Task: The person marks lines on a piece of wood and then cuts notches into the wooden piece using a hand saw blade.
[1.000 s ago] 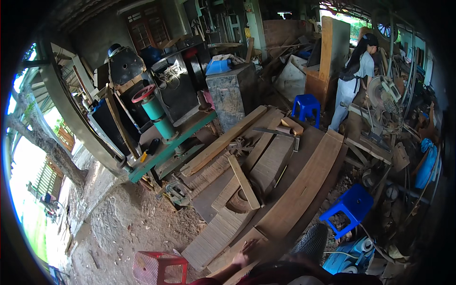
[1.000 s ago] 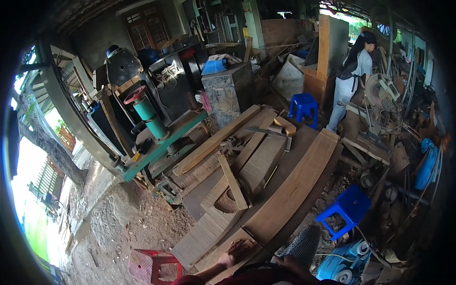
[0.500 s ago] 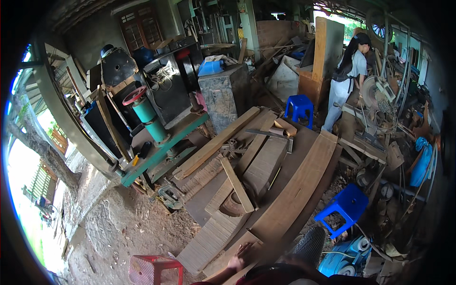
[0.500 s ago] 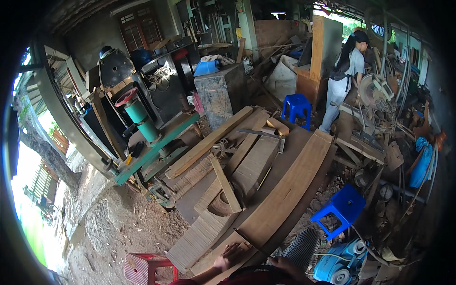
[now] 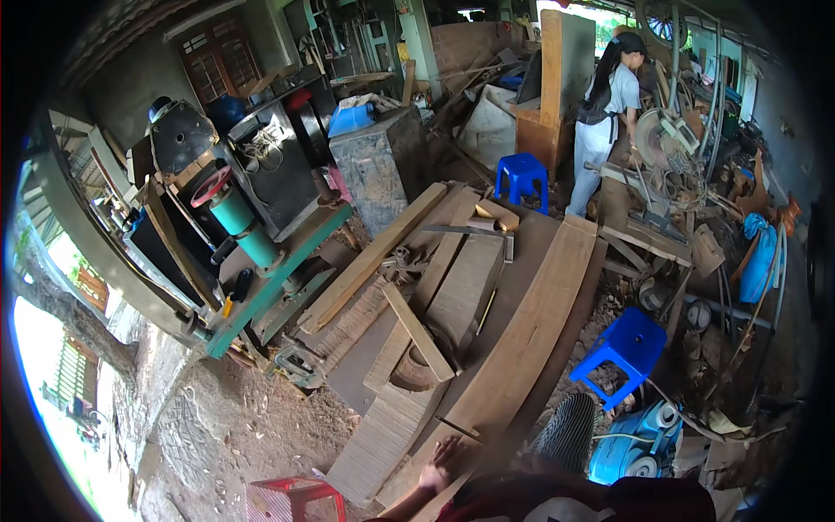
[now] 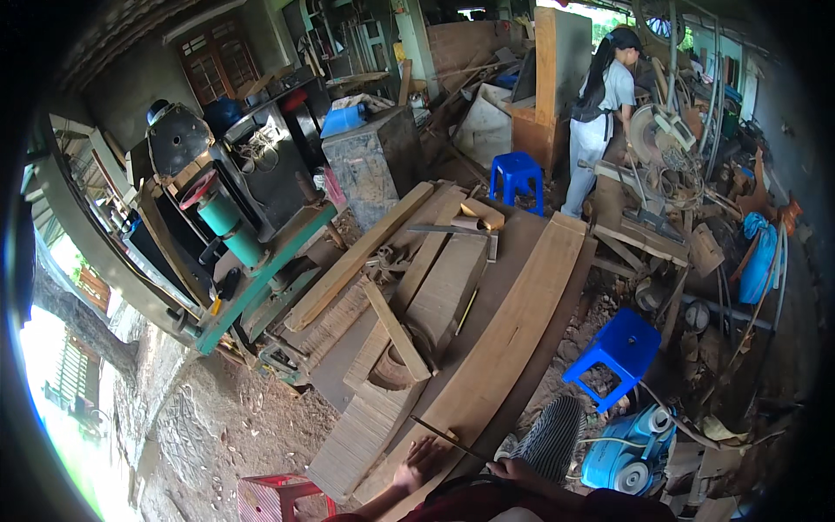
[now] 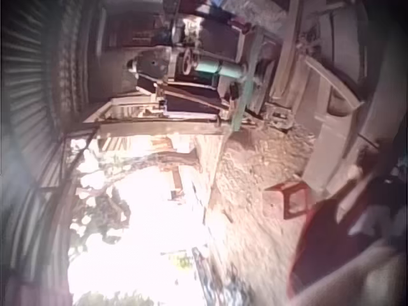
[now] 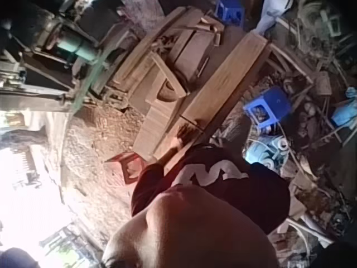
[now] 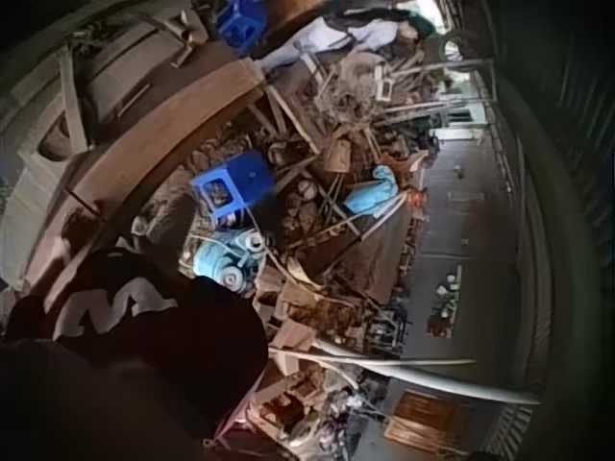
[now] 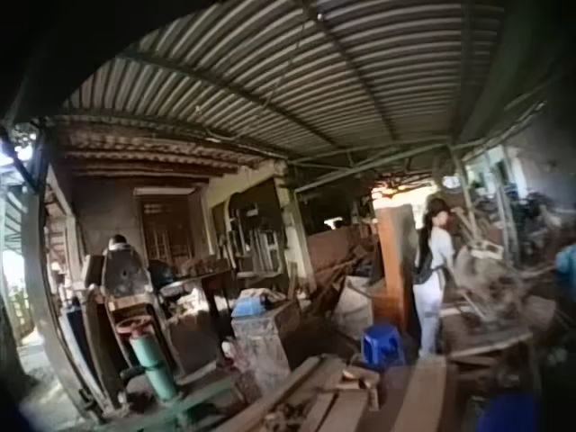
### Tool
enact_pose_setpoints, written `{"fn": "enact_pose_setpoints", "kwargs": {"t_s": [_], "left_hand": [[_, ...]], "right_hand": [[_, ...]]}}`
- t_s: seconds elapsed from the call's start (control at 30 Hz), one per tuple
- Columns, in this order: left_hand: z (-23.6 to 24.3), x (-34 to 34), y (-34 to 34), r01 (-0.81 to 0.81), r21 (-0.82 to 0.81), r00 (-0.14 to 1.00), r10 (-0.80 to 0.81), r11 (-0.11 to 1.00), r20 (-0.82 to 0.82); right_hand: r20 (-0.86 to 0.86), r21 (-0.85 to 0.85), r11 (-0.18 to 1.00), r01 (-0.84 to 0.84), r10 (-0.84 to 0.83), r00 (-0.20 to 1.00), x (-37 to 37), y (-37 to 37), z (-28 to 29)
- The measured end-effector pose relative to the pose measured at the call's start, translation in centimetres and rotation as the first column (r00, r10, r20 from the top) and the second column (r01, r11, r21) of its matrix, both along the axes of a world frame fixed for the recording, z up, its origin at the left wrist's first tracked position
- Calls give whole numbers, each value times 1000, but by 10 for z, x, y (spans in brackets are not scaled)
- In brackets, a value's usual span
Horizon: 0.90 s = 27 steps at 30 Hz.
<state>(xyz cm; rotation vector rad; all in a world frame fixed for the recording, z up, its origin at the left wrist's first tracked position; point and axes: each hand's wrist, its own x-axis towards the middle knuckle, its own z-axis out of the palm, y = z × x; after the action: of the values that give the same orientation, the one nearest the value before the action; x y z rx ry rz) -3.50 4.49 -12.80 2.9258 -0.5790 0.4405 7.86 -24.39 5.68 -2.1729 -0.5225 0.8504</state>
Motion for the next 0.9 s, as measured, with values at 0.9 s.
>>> {"fn": "enact_pose_setpoints", "kwargs": {"t_s": [0.9], "left_hand": [[193,41,-41,-130,-513,979,26,848,-205]], "right_hand": [[-247,-86,992,-92,68,967,9,0,-15]]}}
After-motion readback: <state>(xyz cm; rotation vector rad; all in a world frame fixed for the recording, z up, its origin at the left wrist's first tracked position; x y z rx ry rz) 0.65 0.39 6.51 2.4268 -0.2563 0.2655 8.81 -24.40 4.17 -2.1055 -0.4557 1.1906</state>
